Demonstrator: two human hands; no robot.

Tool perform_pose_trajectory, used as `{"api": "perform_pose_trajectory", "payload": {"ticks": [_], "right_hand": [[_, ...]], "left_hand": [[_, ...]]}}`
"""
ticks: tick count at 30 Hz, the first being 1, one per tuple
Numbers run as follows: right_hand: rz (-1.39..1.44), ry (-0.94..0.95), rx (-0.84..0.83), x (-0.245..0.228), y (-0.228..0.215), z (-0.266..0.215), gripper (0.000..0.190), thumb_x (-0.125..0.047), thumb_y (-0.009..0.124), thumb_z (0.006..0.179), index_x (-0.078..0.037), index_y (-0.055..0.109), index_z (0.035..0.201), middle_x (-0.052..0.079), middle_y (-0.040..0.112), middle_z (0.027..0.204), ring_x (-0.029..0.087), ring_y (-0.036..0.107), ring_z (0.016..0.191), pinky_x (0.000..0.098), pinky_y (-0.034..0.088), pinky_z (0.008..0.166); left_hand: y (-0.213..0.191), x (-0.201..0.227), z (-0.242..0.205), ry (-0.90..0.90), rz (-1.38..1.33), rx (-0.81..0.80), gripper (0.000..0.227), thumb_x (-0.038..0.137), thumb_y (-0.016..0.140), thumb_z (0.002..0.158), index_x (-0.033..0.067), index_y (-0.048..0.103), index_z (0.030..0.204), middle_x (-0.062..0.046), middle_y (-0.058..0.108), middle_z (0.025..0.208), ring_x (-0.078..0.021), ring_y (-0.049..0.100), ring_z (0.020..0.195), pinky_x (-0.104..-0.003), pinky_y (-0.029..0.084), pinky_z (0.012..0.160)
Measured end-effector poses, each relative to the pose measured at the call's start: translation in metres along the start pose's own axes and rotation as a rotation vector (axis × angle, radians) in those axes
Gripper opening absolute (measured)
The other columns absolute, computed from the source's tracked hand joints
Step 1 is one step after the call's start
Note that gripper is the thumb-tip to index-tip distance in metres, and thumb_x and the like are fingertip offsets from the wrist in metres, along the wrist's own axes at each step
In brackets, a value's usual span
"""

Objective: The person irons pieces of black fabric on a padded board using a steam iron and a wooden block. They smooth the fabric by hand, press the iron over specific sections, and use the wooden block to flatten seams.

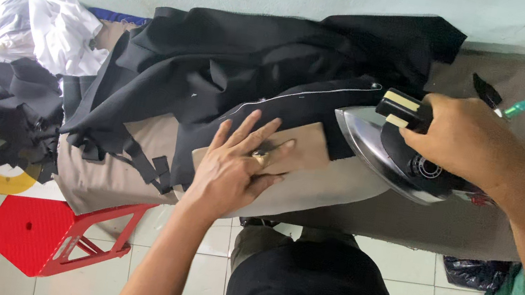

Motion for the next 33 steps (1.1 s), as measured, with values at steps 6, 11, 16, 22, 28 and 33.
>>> {"api": "perform_pose_trajectory", "payload": {"ticks": [6,11,16,22,28,33], "right_hand": [[-0.065,-0.156,-0.072,-0.044,-0.020,0.003,0.040,-0.046,0.063,0.093,-0.007,0.067,0.099,0.017,0.074,0.082,0.039,0.072,0.079,0.0486,0.053,0.070],[-0.048,-0.309,-0.078,-0.095,-0.041,0.008,0.037,-0.039,0.065,0.093,-0.004,0.073,0.102,0.018,0.078,0.085,0.035,0.078,0.080,0.0419,0.062,0.063],[-0.141,-0.280,-0.257,-0.148,-0.054,0.022,0.021,-0.025,0.056,0.088,-0.008,0.062,0.099,0.014,0.069,0.092,0.037,0.067,0.077,0.0499,0.051,0.061],[-0.188,-0.297,-0.251,-0.166,-0.055,0.039,0.020,-0.025,0.056,0.086,-0.011,0.064,0.099,0.011,0.068,0.089,0.035,0.066,0.078,0.0500,0.051,0.061],[-0.206,-0.408,-0.247,-0.179,-0.051,0.046,0.021,-0.030,0.051,0.089,-0.013,0.063,0.088,0.008,0.067,0.082,0.030,0.063,0.068,0.0453,0.048,0.055],[-0.254,-0.430,-0.273,-0.193,-0.057,0.042,0.021,-0.029,0.055,0.089,-0.013,0.067,0.097,0.012,0.071,0.098,0.037,0.069,0.088,0.0522,0.055,0.067]], "left_hand": [[-0.012,-0.019,-0.055,-0.160,0.053,0.078,0.055,0.051,0.063,0.098,0.0317,0.055,0.149,-0.009,0.047,0.162,-0.0390,0.037,0.153,-0.059,0.033,0.114],[-0.017,-0.027,-0.085,-0.425,-0.026,0.001,0.066,0.048,0.076,0.086,0.0457,0.053,0.148,0.002,0.045,0.163,-0.0298,0.030,0.156,-0.052,0.023,0.118],[-0.025,-0.026,-0.100,-0.431,-0.098,0.043,0.056,0.042,0.067,0.095,0.0293,0.057,0.148,-0.008,0.045,0.163,-0.0382,0.029,0.157,-0.060,0.022,0.119],[-0.025,-0.026,-0.117,-0.506,-0.133,0.089,0.056,0.044,0.069,0.093,0.0276,0.060,0.146,-0.007,0.046,0.162,-0.0379,0.030,0.157,-0.058,0.024,0.119],[-0.023,-0.024,-0.121,-0.508,-0.168,0.113,0.058,0.040,0.072,0.092,0.0273,0.059,0.146,-0.009,0.046,0.162,-0.0393,0.030,0.157,-0.063,0.024,0.119],[-0.020,-0.026,-0.124,-0.511,-0.159,0.097,0.059,0.040,0.072,0.091,0.0308,0.057,0.147,-0.007,0.044,0.164,-0.0384,0.031,0.157,-0.061,0.024,0.119]]}}
Point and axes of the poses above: each hand's wrist, its own z-axis towards the middle knuckle, its own y-axis out of the palm, x = y × z, the point moved 1 cm from there along z, towards the middle knuckle
